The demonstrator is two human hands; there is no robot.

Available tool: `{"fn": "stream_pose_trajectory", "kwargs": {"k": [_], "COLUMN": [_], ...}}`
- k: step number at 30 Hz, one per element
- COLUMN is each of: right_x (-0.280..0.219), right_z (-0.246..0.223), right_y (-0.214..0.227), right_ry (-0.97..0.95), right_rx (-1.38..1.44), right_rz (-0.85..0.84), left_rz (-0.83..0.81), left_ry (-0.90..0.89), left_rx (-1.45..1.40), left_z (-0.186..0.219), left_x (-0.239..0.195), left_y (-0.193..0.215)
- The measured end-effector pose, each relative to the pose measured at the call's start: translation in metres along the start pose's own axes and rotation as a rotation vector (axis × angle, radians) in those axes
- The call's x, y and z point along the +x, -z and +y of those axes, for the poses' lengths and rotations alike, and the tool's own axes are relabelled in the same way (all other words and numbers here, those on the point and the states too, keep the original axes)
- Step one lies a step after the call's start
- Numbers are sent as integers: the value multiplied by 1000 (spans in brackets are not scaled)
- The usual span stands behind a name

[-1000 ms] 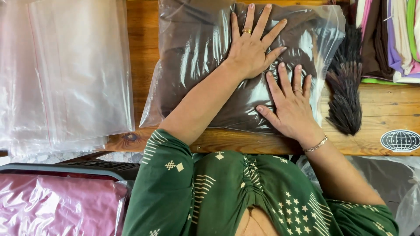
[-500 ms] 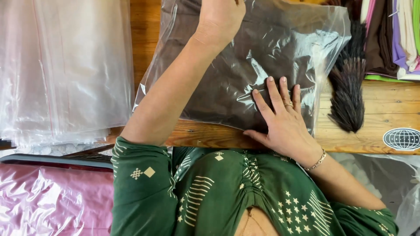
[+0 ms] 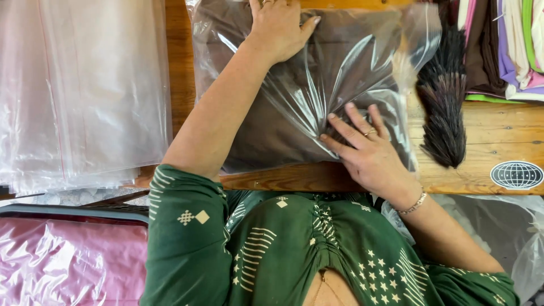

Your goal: The person places a folded brown garment into a clear plastic bag on a wooden table, smooths the fabric inside the bag, and seals the zip closure. The person repeats the sealing action to ensure the bag is closed.

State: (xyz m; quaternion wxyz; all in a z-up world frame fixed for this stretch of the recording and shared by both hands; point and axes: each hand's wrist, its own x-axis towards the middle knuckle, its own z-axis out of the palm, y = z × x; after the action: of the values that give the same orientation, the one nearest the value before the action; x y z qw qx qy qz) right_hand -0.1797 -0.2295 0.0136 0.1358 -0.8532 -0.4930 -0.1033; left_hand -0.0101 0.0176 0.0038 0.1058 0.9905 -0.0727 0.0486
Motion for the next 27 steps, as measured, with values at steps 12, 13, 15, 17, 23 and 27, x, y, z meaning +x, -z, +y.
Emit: {"fn": "stream_pose_trajectory", "kwargs": {"k": [12, 13, 15, 17, 23, 27], "right_x": [26, 30, 40, 54, 59, 26], "right_z": [-8, -3, 10, 25, 31, 6], "right_y": [17, 7, -11, -8, -14, -13], "right_ry": [-449, -447, -449, -462, -440, -394], "right_rx": [-69, -67, -32, -12, -24, -42], "right_rz": [-284, -285, -202, -267, -313, -256], "left_rz": [49, 48, 17, 42, 10, -139], "left_ry": [-162, -160, -144, -119, -76, -133], "left_rx": [248, 248, 122, 149, 168, 180], "left_z": [36, 32, 24, 22, 24, 40], "left_x": [-55, -56, -53, -41, -41, -67], "left_y": [35, 26, 11, 5, 0, 1]}}
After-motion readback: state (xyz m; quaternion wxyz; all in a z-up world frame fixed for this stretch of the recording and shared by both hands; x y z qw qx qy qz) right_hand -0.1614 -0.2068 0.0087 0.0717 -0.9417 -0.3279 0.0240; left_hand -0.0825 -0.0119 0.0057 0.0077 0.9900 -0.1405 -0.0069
